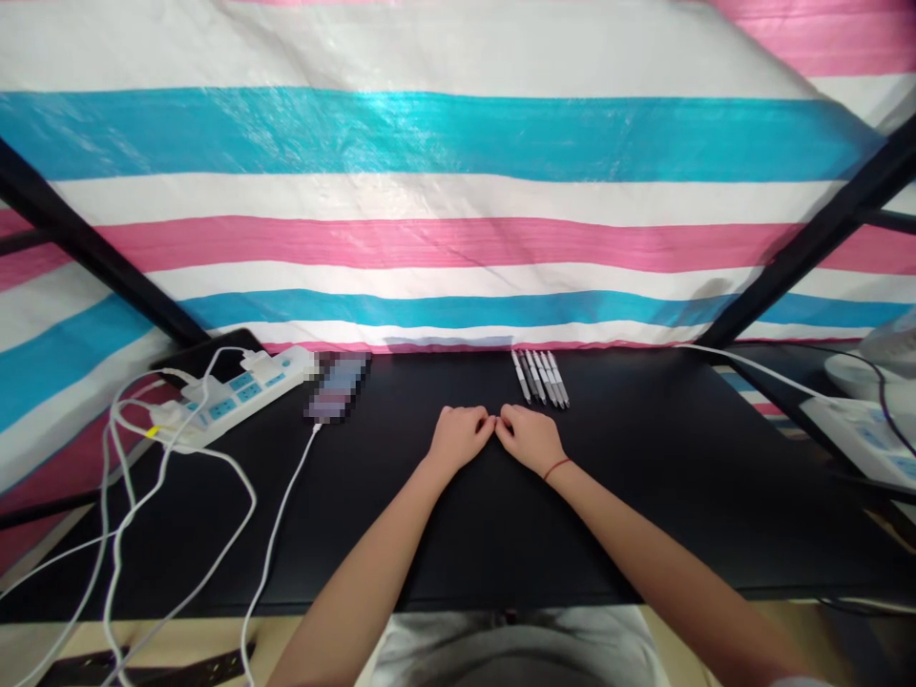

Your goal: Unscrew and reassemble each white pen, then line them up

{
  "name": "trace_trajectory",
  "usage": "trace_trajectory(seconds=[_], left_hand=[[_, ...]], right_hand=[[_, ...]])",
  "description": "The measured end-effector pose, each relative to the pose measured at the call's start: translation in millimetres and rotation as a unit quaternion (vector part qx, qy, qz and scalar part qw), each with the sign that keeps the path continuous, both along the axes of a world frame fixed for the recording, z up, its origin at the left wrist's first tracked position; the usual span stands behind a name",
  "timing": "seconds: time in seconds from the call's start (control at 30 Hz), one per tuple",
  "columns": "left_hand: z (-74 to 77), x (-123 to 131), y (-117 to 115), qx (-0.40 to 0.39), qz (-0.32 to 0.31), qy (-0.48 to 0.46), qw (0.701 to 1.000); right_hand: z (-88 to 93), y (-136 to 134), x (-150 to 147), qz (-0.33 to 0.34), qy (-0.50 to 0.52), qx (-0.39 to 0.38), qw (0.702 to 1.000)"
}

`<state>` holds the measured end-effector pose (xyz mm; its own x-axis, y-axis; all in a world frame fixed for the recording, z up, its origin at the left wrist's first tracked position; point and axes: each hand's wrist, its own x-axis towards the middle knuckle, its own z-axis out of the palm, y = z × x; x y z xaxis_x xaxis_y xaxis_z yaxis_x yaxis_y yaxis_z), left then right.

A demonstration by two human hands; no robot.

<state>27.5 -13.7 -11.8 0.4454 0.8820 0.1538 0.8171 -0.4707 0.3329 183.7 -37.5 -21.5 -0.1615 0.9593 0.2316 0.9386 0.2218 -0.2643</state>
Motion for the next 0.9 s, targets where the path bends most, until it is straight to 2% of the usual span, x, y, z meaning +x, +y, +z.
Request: trace_trajectory(seconds=[0.23,0.9], left_hand=[[1.0,-3.8,1.9,-0.017,-0.015,-0.012,1.0],[-0.3,-6.3,4.2,-0.019,-0.024,-0.019,0.999]], right_hand=[[0.4,2.7,15.0,0.045,0.104,-0.019,0.993],[2.7,2.2,14.6,0.052,0.143,-0.031,0.988]])
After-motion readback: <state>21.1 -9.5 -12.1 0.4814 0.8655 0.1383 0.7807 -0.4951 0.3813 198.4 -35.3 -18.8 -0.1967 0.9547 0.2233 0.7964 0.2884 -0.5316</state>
